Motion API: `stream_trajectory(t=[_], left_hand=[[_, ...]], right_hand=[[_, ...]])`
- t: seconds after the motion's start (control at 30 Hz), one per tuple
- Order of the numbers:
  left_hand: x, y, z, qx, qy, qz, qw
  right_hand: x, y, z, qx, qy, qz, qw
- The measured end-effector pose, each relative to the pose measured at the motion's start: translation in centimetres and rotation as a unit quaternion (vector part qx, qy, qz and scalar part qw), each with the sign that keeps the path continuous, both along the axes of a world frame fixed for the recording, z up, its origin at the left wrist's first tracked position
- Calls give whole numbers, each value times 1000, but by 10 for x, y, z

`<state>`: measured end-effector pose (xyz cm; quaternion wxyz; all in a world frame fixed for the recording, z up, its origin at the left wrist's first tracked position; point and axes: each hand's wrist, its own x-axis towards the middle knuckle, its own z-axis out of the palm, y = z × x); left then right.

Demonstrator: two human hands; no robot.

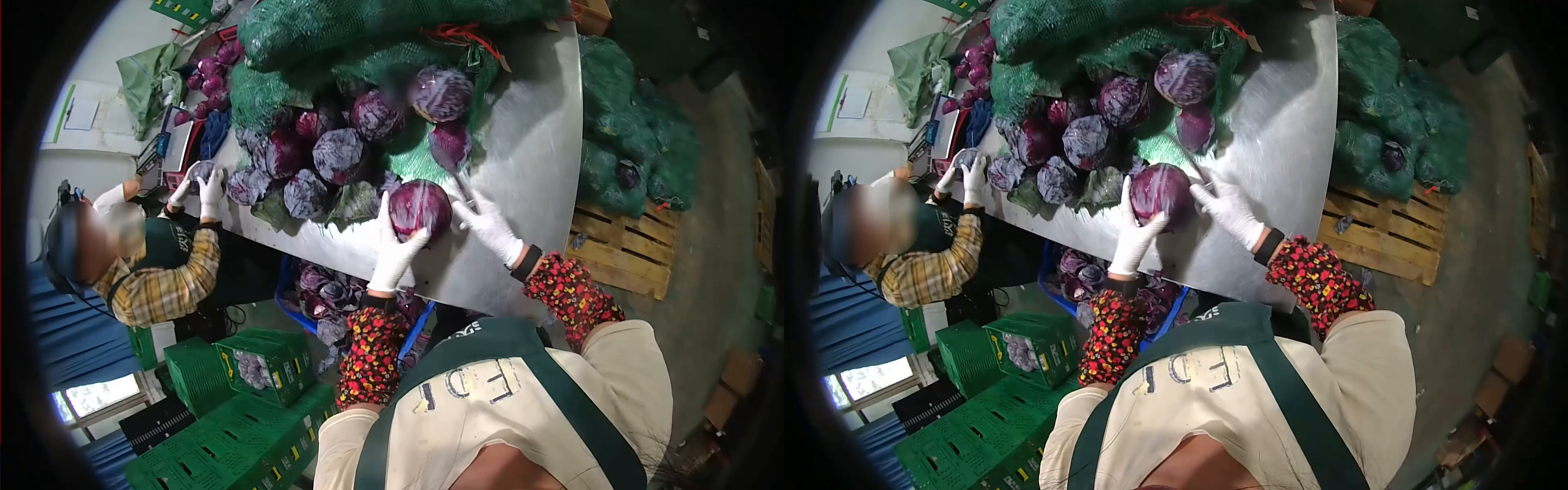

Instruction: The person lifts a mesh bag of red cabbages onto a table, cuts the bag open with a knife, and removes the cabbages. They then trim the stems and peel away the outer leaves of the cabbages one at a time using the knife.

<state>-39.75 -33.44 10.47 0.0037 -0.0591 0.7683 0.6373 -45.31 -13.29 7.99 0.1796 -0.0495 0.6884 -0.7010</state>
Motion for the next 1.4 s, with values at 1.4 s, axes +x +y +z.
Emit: stream_trajectory(t=[1.4], left_hand=[[-13, 92, 40, -389, -37, -112, 914]], right_hand=[[81, 78, -2, 470, 324, 71, 818]])
